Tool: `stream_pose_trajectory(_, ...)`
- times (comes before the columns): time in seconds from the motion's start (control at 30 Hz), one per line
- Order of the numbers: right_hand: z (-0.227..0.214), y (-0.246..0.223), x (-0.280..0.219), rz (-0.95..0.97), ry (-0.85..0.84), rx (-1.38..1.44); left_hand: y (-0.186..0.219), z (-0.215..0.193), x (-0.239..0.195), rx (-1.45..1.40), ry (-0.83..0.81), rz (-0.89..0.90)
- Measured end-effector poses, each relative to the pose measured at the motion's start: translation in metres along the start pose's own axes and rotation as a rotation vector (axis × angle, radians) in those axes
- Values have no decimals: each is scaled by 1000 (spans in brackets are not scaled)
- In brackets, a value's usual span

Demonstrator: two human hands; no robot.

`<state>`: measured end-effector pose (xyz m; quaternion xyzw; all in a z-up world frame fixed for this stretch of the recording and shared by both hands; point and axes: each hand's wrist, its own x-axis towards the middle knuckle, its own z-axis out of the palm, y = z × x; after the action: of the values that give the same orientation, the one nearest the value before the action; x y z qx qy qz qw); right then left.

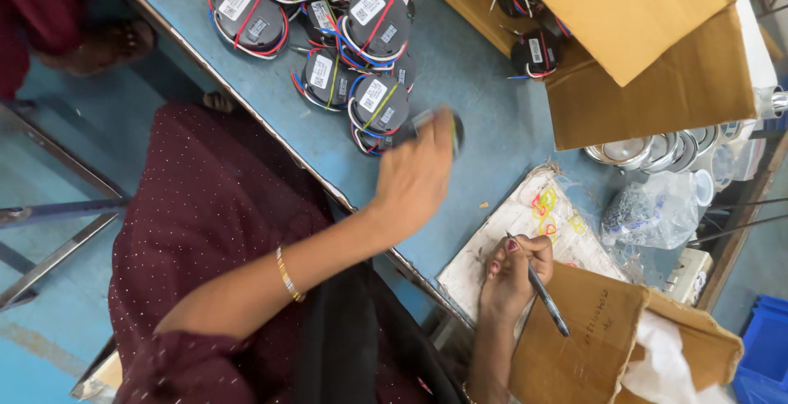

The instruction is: The person picks up small cylindrical electronic components from a cardboard box and marks their labels with a pen. She then places the marked components on the table, repeating the process for several units.

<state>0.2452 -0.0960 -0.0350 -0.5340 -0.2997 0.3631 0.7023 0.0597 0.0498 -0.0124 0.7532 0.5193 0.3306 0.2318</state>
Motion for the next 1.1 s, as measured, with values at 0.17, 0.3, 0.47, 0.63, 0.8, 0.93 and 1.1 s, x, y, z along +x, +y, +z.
stream_pose_trajectory(0.17,-4,5,1,25,7,-34,16,33,55,239,181,-117)
stream_pose_trajectory(0.3,-3,6,0,4,-36,-32,32,80,124,-28,165,-24)
stream_pose_trajectory(0.47,-3,4,0,-17,-56,8,19,138,190,-108,153,12)
stream_pose_trajectory(0.63,-5,4,-1,-2,-17,-2,13,144,184,-161,351,176)
stream_pose_trajectory(0.8,-8,2,0,-82,71,14,24,73,92,-226,30,234)
stream_pose_trajectory(0.93,-7,-2,2,-84,65,70,7,8,-3,-268,-523,226)
stream_pose_trajectory(1.1,5,-2,-7,104,-112,-174,-6,-21,-30,-314,-692,283)
